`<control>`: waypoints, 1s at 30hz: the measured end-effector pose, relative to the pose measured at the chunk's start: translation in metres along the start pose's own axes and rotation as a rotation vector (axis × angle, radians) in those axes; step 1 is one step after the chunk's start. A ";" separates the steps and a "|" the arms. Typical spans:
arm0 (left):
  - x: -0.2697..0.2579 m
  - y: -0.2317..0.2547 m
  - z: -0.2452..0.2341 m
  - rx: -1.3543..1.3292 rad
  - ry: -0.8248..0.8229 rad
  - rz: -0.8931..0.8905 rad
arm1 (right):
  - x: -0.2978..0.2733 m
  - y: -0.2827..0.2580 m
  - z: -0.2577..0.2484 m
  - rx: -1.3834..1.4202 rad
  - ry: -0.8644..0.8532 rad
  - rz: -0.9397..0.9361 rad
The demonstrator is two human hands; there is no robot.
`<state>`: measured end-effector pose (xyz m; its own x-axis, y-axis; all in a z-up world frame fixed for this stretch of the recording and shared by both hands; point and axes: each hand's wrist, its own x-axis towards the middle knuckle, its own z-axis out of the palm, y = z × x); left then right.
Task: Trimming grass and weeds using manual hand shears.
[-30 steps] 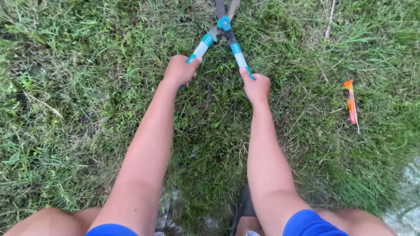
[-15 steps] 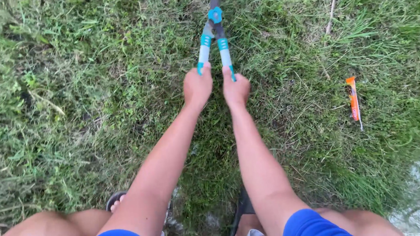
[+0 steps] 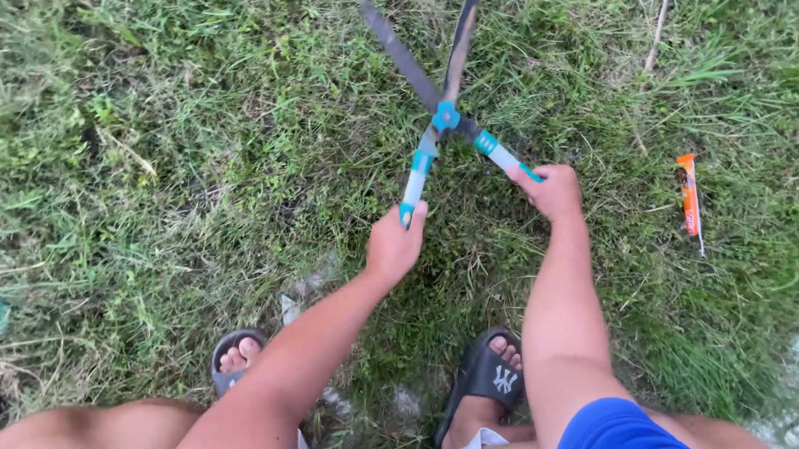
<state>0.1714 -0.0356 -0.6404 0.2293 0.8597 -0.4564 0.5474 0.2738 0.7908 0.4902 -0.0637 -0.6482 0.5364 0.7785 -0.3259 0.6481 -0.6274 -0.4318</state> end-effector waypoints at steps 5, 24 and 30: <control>-0.070 -0.041 0.007 -0.097 0.067 -0.124 | -0.006 -0.038 -0.007 -0.047 -0.237 0.101; -0.022 -0.092 0.026 -0.116 0.285 -0.373 | -0.075 -0.131 0.076 -0.290 -0.202 -0.033; -0.014 -0.091 0.053 -0.186 0.423 -0.449 | -0.121 -0.147 0.118 -0.174 -0.090 0.114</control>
<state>0.1611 -0.0954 -0.7275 -0.3481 0.7292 -0.5892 0.3589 0.6843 0.6348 0.2667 -0.0632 -0.6446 0.5661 0.6961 -0.4415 0.6737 -0.6993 -0.2388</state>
